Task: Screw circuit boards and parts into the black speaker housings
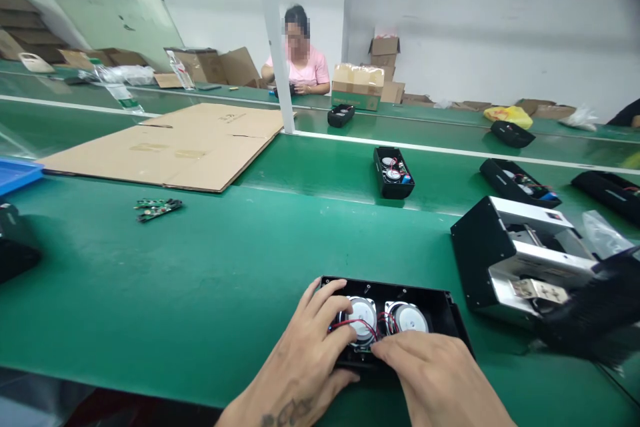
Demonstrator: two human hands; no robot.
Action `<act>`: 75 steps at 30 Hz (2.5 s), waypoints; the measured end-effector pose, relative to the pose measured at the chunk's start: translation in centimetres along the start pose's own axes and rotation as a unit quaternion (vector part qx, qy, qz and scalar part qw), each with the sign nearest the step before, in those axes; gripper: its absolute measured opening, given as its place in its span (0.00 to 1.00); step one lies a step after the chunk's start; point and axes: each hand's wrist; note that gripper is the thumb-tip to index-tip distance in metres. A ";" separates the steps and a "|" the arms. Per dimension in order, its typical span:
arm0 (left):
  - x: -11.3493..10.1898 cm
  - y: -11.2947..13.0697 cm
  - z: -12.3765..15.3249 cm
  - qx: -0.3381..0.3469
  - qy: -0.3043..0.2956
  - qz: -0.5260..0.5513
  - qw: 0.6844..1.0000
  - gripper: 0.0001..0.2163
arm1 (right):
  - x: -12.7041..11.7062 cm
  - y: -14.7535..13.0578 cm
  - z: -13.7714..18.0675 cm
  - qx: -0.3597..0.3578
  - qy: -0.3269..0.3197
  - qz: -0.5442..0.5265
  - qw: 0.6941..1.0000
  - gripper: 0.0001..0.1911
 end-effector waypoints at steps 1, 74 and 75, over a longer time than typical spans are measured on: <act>0.0 0.1 0.0 0.006 0.004 -0.008 1.000 0.19 | 0.0 -0.1 -0.2 0.011 -0.026 -0.010 1.000 0.20; -2.6 -4.7 -13.9 -0.100 -0.367 0.208 0.901 0.15 | -0.9 2.5 -10.0 0.154 -0.171 -0.043 0.972 0.10; -2.6 -4.7 -13.8 -0.100 -0.362 0.210 0.903 0.16 | -0.8 2.3 -9.9 0.152 -0.167 -0.038 0.973 0.09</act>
Point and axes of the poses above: each hand's wrist, its own z-axis away from the middle knuckle, its own x-axis out of the palm, y = z × x, and after that the axes turned 13 degrees about y, right-handed
